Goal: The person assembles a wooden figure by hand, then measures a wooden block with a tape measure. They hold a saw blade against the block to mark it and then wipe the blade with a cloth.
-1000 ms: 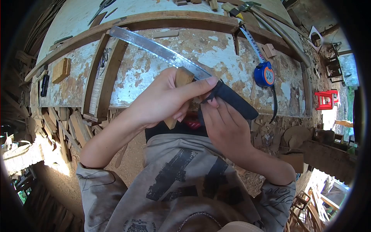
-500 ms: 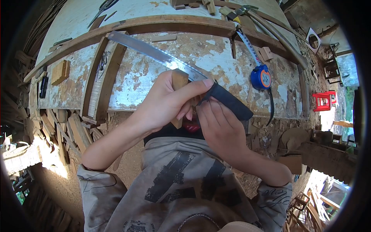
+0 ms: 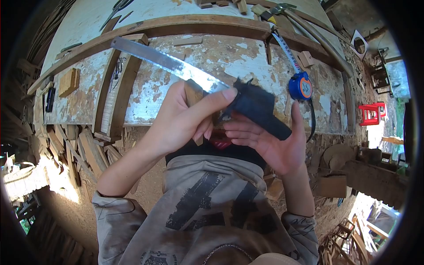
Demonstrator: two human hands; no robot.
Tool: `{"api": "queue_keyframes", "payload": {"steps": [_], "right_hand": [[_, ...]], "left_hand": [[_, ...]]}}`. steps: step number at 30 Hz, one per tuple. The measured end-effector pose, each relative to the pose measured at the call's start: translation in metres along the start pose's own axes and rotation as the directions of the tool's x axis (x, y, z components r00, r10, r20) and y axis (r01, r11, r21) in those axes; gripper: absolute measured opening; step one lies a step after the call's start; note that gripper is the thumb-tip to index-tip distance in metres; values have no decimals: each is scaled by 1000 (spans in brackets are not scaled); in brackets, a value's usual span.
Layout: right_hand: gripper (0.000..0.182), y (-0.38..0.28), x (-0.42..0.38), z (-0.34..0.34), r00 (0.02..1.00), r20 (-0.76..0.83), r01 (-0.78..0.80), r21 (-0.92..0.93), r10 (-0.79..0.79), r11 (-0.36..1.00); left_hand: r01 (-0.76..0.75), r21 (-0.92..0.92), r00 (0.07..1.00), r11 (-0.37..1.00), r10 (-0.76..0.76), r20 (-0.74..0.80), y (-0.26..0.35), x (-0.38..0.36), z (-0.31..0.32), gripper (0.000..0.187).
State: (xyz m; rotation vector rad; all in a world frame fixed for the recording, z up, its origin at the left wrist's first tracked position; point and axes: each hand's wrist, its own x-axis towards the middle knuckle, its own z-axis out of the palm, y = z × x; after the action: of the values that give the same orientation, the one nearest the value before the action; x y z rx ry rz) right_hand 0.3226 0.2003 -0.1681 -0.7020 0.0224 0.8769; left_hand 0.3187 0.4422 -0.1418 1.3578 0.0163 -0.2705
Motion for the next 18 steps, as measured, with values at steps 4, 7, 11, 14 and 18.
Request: {"api": "queue_keyframes", "payload": {"steps": [4,7,11,14,18], "right_hand": [[66,-13,3,12,985,-173,5,-71,-18,997],[44,-20,6,18,958,-258,89,-147,-125,985],[41,-25,4,36,930,-212,188,-424,-299,886],[32,-17,-2,55,875,-131,204,-774,-466,600],[36,-11,-1,46,723,531,308,-821,-442,-481]], "left_hand": [[48,67,996,997,-52,67,-3,-7,6,26],[90,68,995,994,-92,30,0,-12,18,35],[124,146,992,981,-123,-14,-9,-13,13,33],[132,182,991,974,-131,-19,-13,-11,10,32],[74,-2,996,997,-74,-51,-18,-11,12,32]]}}
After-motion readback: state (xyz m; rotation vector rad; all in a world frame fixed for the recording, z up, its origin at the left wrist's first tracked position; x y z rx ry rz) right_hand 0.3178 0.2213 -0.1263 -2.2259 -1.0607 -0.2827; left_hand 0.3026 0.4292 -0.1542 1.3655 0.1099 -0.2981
